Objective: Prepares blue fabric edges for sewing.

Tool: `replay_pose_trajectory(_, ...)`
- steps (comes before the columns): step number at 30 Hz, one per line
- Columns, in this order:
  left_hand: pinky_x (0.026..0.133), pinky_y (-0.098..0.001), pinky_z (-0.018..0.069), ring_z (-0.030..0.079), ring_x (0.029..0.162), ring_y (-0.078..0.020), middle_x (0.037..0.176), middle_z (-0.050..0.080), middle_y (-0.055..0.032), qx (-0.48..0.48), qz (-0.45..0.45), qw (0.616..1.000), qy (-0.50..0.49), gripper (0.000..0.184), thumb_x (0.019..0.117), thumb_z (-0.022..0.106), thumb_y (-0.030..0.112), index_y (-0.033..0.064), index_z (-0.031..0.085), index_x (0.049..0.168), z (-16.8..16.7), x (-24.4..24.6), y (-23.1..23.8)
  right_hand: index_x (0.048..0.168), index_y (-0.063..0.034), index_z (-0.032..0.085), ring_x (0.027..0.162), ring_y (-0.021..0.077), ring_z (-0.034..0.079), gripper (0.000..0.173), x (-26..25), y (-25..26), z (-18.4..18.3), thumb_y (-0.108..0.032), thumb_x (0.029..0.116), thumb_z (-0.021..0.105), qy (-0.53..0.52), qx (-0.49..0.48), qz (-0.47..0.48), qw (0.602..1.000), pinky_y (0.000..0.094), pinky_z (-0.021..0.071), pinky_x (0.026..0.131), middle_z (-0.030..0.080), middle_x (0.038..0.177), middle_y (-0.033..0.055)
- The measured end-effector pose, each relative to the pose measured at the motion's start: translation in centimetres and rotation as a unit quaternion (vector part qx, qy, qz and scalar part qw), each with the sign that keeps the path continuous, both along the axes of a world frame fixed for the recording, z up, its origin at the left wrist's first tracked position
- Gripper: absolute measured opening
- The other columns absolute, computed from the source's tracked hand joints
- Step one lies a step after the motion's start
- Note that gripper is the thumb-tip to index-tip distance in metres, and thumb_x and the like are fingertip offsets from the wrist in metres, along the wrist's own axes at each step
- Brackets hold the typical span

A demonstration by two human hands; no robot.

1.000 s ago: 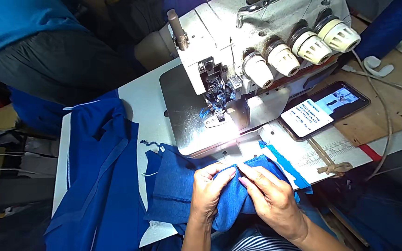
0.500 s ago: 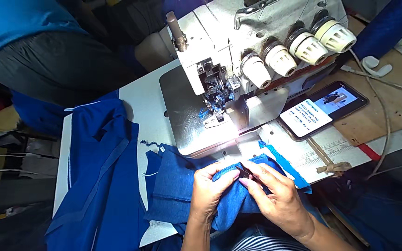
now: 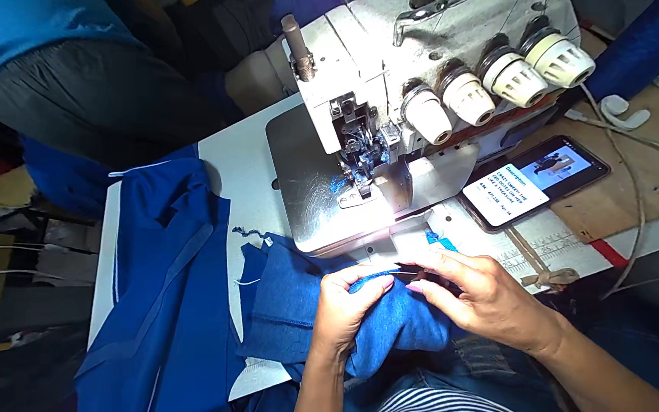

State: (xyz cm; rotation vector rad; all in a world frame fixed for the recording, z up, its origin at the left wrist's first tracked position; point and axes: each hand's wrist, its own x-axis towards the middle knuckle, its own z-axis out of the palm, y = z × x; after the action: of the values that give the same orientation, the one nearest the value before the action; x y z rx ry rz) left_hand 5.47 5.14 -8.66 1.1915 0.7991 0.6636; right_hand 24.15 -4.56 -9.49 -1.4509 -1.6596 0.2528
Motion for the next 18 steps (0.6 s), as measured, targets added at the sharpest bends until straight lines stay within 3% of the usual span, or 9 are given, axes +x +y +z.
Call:
replay_pose_trajectory(6,0.073,-0.0238,0.0601,0.071,0.078,-0.0091,0.086,0.076,-0.0089,0.002,-0.01,1.0,-0.009,0.011,0.0853,0.073,-0.003,0.0019,0.08,0.092,-0.1,-0.1,0.1,0.116,-0.0132,0.076,0.082,0.0062,0.067,0.026,1.4,0.7,0.2,-0.018,0.0949,0.061,-0.046,0.023,0.055,0.997,0.0228,0.0532,0.068,0.073,0.092,-0.0016)
replay_pose_trajectory(9,0.073,-0.0235,0.06,0.071,0.077,-0.0089,0.086,0.076,-0.0086,-0.004,-0.014,1.0,-0.007,0.01,0.0847,0.073,-0.003,0.0017,0.08,0.091,-0.1,-0.1,0.2,0.114,-0.0122,0.077,0.089,0.0064,0.07,0.024,1.8,1.2,0.0,-0.017,0.0952,0.062,-0.04,0.032,0.078,0.996,0.0231,0.0562,0.076,0.075,0.097,-0.0007)
replay_pose_trajectory(15,0.068,-0.0227,0.0588,0.069,0.073,-0.0079,0.08,0.073,-0.0073,0.006,-0.024,1.0,0.006,0.005,0.0832,0.075,-0.001,0.0027,0.078,0.084,-0.2,-0.2,0.2,0.109,-0.0081,0.078,0.09,0.0075,0.07,0.023,1.2,1.5,-0.7,-0.012,0.0967,0.059,-0.024,0.055,0.09,0.994,0.0229,0.0555,0.079,0.076,0.096,0.0013)
replay_pose_trajectory(18,0.068,-0.023,0.0591,0.069,0.073,-0.0081,0.081,0.074,-0.007,-0.003,-0.019,1.0,0.01,0.007,0.0824,0.075,-0.002,0.0028,0.078,0.085,0.0,-0.1,0.2,0.112,-0.0066,0.077,0.091,0.0069,0.07,0.025,0.7,1.3,-1.1,-0.009,0.0966,0.058,0.007,0.05,0.083,0.995,0.022,0.0552,0.08,0.076,0.097,0.0024)
